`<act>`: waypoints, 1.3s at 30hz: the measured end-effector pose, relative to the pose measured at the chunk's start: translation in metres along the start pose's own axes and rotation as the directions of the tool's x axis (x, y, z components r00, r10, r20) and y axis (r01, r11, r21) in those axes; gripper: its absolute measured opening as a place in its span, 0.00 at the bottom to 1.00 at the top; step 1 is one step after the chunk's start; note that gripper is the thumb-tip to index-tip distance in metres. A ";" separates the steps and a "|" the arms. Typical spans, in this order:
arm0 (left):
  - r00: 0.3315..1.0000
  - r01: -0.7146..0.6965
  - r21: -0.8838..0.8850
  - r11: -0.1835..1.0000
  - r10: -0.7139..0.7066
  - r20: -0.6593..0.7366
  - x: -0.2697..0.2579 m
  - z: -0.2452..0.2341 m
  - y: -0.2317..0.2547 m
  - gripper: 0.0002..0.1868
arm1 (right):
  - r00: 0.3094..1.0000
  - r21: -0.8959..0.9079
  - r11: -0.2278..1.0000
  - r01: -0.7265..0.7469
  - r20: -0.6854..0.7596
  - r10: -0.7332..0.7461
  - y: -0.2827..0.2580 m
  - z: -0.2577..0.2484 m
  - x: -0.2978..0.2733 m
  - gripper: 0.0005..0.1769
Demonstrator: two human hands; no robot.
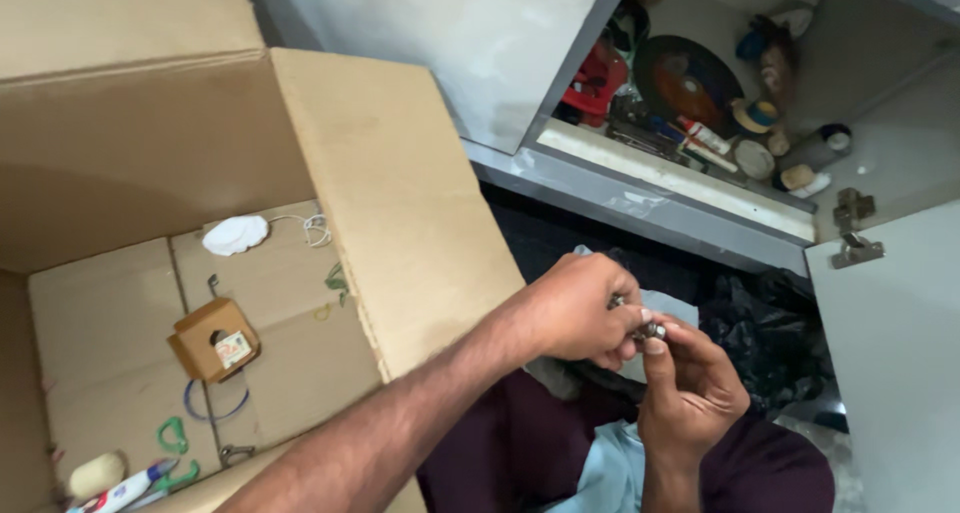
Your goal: The person sits on the floor and ties a white wire into a loop using both hands. They reach into a cardboard box and a nearby cabinet to retrieve items, including a glue bottle, before returning to tie the wire.
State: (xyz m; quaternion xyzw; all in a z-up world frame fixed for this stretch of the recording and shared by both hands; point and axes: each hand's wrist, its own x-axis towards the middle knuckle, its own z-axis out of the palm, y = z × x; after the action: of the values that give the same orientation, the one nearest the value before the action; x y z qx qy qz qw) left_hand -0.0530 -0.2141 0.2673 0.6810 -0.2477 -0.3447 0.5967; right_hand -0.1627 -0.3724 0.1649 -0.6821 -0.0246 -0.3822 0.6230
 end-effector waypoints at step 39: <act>0.971 0.218 -0.143 0.965 -0.229 -0.064 0.023 0.040 -0.030 0.17 | 0.993 -0.332 0.941 0.057 0.119 -0.018 -0.006 -0.028 0.027 0.25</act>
State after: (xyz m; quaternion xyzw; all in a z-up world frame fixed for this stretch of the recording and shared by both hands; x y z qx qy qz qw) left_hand -0.0714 -0.2522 0.2316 0.6759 -0.1213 -0.3981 0.6082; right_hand -0.1607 -0.4070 0.1830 -0.7982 -0.0079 -0.3531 0.4880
